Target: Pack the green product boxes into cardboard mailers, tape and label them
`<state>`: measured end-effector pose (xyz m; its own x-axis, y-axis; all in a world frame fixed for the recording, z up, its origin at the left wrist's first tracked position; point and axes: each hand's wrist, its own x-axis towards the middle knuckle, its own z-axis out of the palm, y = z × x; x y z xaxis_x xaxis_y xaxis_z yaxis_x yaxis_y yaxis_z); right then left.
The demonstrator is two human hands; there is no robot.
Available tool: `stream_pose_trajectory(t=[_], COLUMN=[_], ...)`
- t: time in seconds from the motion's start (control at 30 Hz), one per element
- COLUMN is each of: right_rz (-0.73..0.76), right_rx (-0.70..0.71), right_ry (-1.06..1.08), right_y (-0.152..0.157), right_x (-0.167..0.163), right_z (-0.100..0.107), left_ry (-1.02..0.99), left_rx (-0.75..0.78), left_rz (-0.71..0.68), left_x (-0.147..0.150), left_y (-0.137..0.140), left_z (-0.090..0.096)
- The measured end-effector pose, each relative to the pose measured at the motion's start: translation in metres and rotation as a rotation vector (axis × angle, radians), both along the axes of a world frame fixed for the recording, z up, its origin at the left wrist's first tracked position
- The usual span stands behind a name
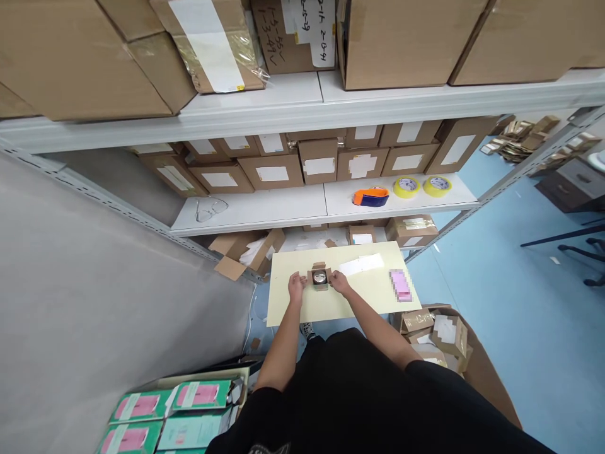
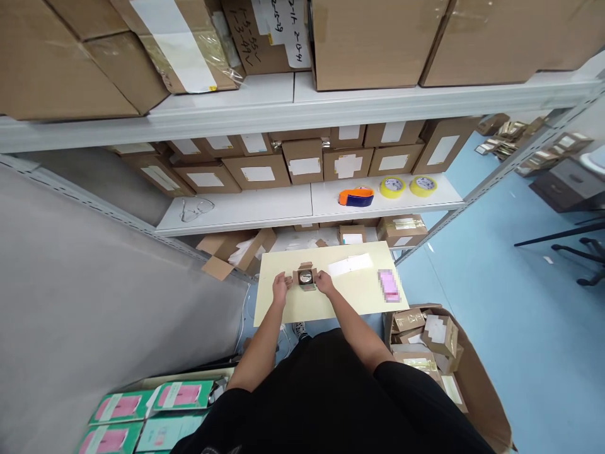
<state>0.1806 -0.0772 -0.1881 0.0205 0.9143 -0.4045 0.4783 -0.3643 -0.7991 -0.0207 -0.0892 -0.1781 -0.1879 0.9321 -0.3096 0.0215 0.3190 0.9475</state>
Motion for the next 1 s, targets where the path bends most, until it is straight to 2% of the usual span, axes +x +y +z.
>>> stream_pose_trajectory(t=[0.13, 0.27, 0.4, 0.53, 0.6, 0.77, 0.9, 1.0], right_rz=[0.008, 0.014, 0.148, 0.267, 0.252, 0.107, 0.101, 0.104], right_rx=[0.017, 0.068, 0.153, 0.073, 0.079, 0.234, 0.282, 0.299], right_ry=[-0.01, -0.019, -0.054, -0.079, -0.038, 0.059, 0.086, 0.073], right_y=[-0.004, -0.005, -0.005, -0.009, -0.012, -0.021, -0.025, -0.025], right_x=[-0.003, -0.005, -0.008, -0.008, -0.004, 0.01, 0.012, 0.007], right_z=[0.002, 0.004, 0.004, 0.0, -0.003, -0.009, -0.012, -0.014], left_ry=[0.019, 0.037, 0.049, 0.083, 0.106, 0.169, 0.293, 0.304], left_rx=[-0.173, -0.206, -0.172, -0.107, -0.059, 0.059, 0.122, 0.14], left_rz=[-0.068, -0.14, -0.195, -0.209, -0.219, -0.299, -0.411, -0.365], left_x=[-0.001, 0.008, 0.014, 0.014, 0.012, 0.001, -0.003, 0.0], left_y=[0.005, 0.011, 0.019, 0.026, 0.027, 0.022, 0.013, 0.008], left_z=[-0.005, -0.01, -0.015, -0.018, -0.018, -0.014, -0.02, -0.027])
